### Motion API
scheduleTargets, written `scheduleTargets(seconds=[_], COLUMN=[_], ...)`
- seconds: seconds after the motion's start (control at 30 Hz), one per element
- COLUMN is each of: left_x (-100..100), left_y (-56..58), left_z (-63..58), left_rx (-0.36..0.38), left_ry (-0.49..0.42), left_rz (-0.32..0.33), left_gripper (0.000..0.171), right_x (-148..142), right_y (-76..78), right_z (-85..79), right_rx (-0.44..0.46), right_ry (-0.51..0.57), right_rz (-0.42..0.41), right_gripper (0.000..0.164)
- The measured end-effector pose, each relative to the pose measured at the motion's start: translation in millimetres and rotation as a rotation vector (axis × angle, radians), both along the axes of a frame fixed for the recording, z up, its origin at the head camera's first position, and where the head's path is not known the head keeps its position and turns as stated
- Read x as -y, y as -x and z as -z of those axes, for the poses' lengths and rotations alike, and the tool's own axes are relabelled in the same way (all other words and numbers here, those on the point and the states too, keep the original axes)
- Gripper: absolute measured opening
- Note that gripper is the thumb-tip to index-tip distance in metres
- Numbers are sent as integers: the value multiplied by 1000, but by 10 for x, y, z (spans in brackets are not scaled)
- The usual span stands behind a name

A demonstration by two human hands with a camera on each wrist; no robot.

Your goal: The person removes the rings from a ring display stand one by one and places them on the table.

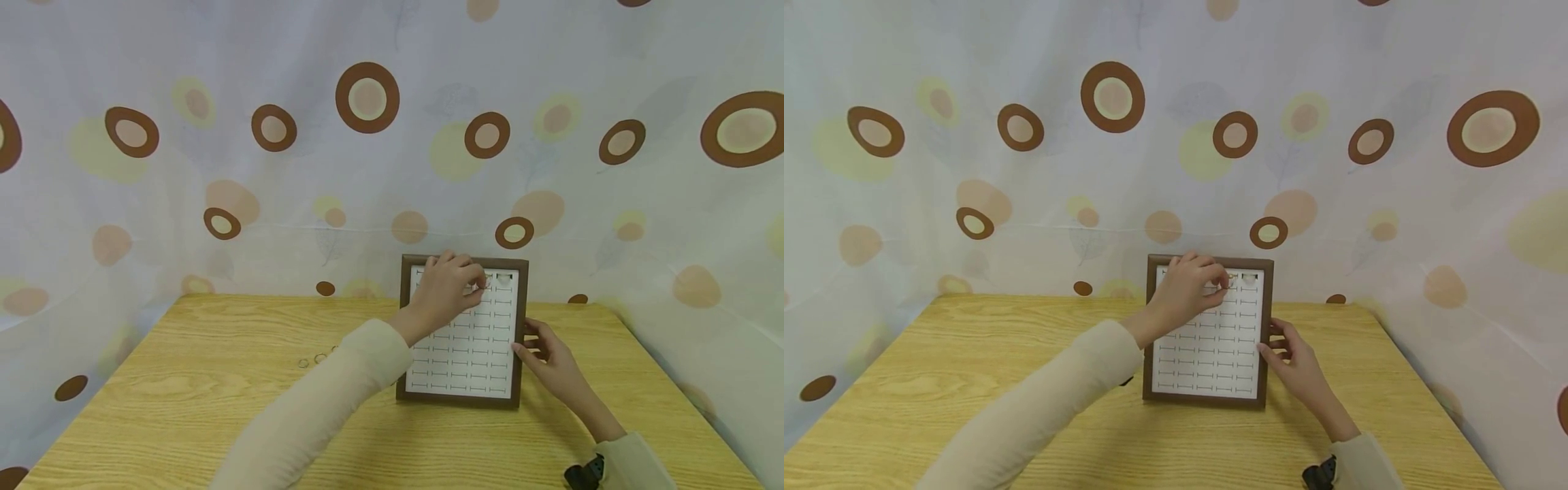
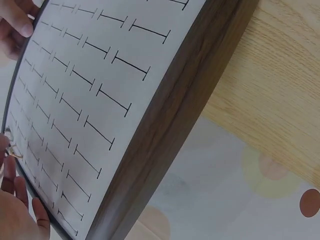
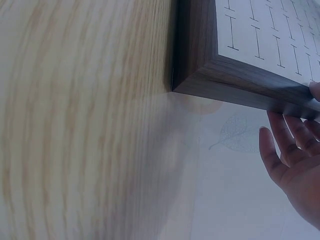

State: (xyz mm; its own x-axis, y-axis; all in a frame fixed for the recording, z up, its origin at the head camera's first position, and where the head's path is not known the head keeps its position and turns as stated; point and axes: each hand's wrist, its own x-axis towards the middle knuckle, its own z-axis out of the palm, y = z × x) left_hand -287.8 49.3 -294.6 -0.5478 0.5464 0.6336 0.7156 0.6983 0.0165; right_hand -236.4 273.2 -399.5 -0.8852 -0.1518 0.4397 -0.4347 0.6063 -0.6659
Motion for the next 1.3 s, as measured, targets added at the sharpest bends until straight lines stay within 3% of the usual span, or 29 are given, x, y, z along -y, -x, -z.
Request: scheduleTargets(seconds=[0.37,0.73,1.07,1.3], left_x=[181,593,1048,1311], left_y=[-47,-95,-64,-57], left_z=[2,83,283,454], left_rx=[16,29,42,61], left_ry=[37,3,-38,-22], left_rz=[-13,51,60,5], left_gripper=[3,4,7,9], right_x=[-8,-5,-11,-30], right_y=[8,0,1,16], right_z=[19,25,31,38], right_rx=[-5,-12,-17,-15], right_ry=[-2,-15,-10,-18], right_rz=[-6,0,6,7], right_gripper=[46,48,47,45])
